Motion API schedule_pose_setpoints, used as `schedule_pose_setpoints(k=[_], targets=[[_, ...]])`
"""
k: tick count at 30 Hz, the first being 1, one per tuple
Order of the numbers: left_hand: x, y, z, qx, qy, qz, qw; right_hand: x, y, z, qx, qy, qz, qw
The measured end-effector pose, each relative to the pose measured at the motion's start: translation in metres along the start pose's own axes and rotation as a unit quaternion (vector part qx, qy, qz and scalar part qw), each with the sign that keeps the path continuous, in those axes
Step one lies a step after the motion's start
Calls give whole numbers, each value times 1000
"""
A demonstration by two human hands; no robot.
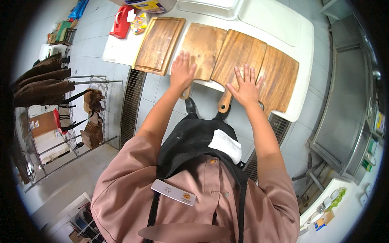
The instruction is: The person unwraps round dough discs from plastic and places them on a flat-top grill. Then the person retrieves wooden cutting boards from a rack, places them on a counter, and covers each with a patterned paper liner.
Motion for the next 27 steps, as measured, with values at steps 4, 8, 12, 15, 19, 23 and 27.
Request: schedule_pose_setpoints(k=[4,8,12,15,19,23,27], targets=[[55,-85,26,75,78,127,986,1,-4,0,-1,-21,-9,1000],[57,-129,29,78,-7,115,990,14,-29,-2,16,-10,2,1000],[39,-110,30,49,-10,103,993,28,-95,-10,83,34,38,995],[44,-101,19,20,38,90,995,32,-161,-1,143,32,60,987],[85,-105,41,30,-54,-72,996,31,-211,18,148,6,82,986],[220,-195,132,-77,204,-193,957,50,-229,30,82,-9,104,991],[390,-226,249,-143,326,-130,925,65,-227,37,-52,14,137,989]])
Point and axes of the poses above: each hand's wrist, its own z-axis towards the middle knuckle, its own x-axis out of the back of the hand, y = z × x, the point moved 9 cm from there along z, towards the middle knuckle, and after that the axes turned 9 degrees about -z, right-handed, at the moved point
